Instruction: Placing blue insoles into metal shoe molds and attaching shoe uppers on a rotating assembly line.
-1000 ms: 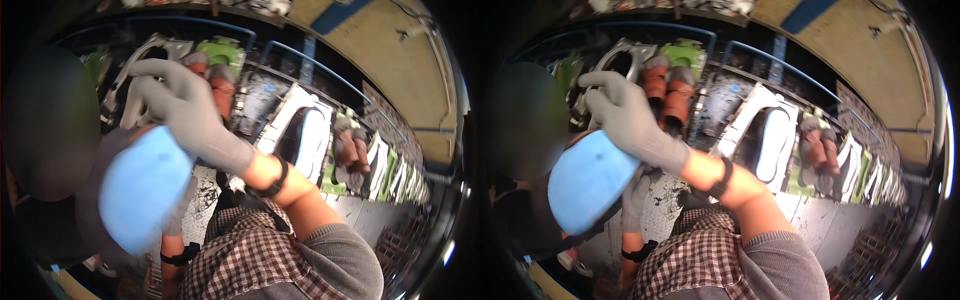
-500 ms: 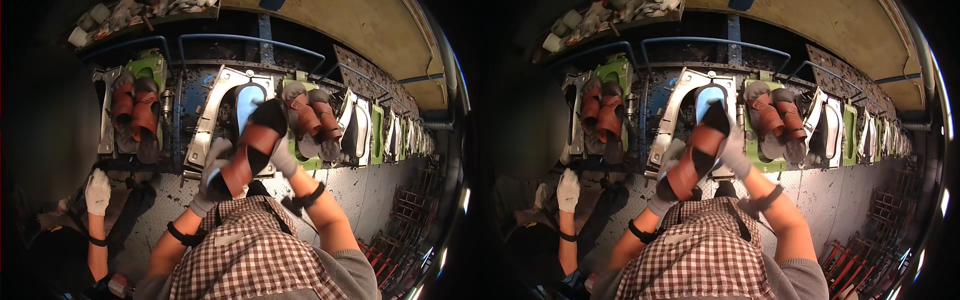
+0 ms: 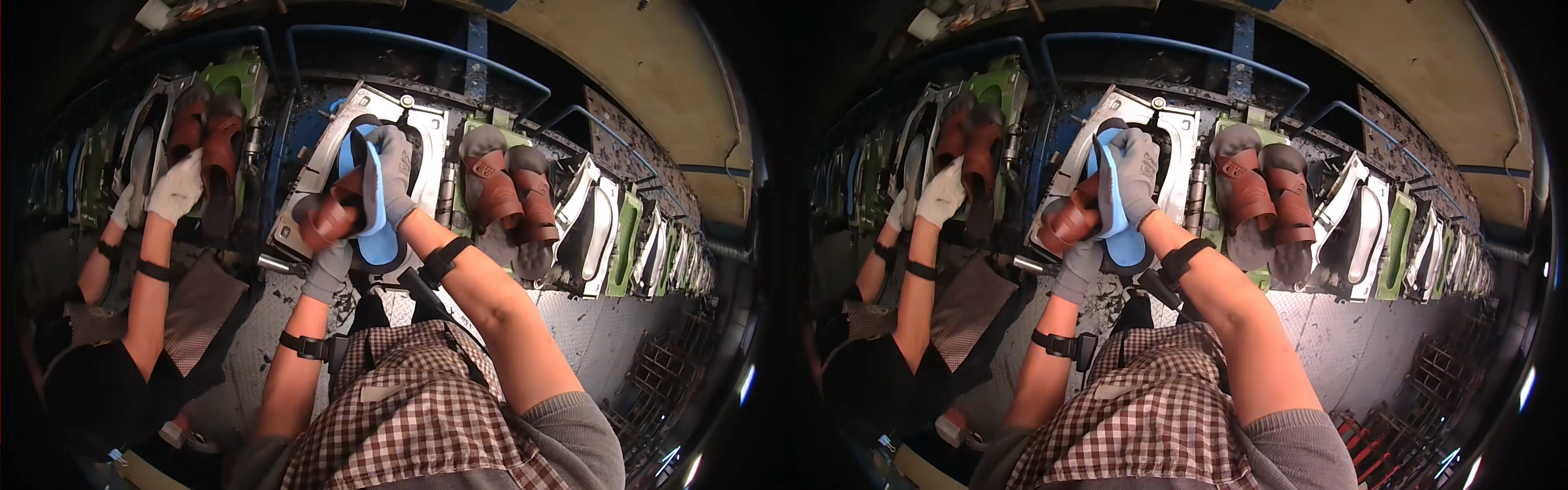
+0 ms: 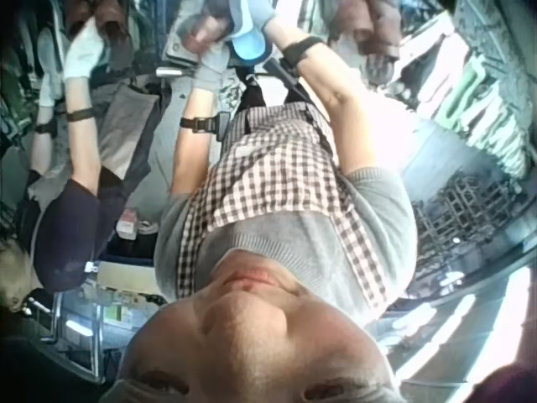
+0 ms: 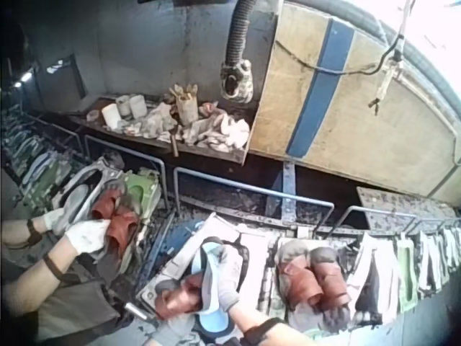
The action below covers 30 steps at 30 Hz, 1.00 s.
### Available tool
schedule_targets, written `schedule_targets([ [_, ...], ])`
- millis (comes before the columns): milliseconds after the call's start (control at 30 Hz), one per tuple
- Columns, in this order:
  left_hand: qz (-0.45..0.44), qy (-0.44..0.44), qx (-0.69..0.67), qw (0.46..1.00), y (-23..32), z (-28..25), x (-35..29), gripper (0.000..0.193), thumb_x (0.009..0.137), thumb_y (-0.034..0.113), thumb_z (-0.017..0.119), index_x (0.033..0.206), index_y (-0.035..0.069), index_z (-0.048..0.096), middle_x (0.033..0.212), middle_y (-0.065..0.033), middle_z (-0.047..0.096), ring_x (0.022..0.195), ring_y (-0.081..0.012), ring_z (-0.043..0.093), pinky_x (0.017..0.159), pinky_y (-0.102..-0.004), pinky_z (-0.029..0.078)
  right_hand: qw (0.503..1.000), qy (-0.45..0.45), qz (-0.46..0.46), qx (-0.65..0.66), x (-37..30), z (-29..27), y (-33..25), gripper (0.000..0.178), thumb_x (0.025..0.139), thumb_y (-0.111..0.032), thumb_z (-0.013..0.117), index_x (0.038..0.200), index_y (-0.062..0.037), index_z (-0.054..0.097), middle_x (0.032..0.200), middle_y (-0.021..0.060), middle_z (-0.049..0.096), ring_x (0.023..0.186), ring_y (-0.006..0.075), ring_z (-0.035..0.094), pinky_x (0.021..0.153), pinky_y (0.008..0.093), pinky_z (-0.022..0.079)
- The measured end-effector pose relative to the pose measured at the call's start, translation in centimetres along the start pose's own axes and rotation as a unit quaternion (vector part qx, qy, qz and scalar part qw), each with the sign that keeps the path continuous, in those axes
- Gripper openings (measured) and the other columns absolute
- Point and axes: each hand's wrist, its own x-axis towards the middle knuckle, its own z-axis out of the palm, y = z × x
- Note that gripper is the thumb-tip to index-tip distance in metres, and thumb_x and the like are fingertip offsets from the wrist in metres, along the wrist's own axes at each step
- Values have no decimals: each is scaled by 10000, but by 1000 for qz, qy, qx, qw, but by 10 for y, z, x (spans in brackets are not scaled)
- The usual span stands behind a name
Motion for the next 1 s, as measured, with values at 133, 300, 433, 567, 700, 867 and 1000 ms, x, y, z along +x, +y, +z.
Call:
schedule_targets([
  [133,-82,102,-229,964,1,-50,18,310,916,110,647,1222,65,669,1138,-109,696,1052,-273,655,957,-381,525,996,47,69,22,-3,12,3,120,823,-139,718,913,-88,657,964,151,652,986,361,592,880,444,473],
  [300,-351,126,-706,602,36,-125,67,113,904,57,635,977,41,720,945,-28,696,868,-115,651,813,-226,526,992,3,20,122,55,-5,14,199,883,-140,655,1049,-68,573,974,188,648,982,387,627,856,461,486],
  [433,-267,159,-498,809,81,-186,92,233,918,46,672,1138,-23,699,1040,-25,699,969,-164,661,939,-293,529,998,-24,42,47,61,-27,13,331,925,-190,608,1207,-23,558,1153,259,650,1051,427,645,943,478,493],
  [567,-367,188,-621,667,76,-148,-18,477,924,127,684,1360,-49,606,1338,-105,642,1219,-204,610,1082,-345,454,978,-206,-41,8,35,-29,20,412,927,-236,613,1300,-64,586,1185,300,673,1163,446,638,1023,485,493],
  [700,-381,162,-550,725,104,-124,-31,410,934,119,663,1306,-51,652,1332,-96,646,1226,-214,599,1083,-356,455,982,35,-170,75,130,-50,-23,275,934,-139,591,1195,-65,634,1109,236,707,1071,385,690,952,436,529],
  [867,-379,274,-699,541,107,-76,-34,342,959,131,627,1248,-45,674,1233,-115,695,1088,-210,656,984,-346,515,952,146,-239,125,177,-185,-155,385,905,7,612,1287,44,591,1168,181,679,1103,254,643,1015,335,477],
  [1000,-381,337,-381,772,95,-66,-15,376,924,235,720,1150,-64,691,1104,-116,723,932,-205,667,836,-367,538,909,120,-334,219,112,-304,-108,600,936,-197,714,1444,25,485,1335,212,611,1219,281,600,1105,362,429],
])
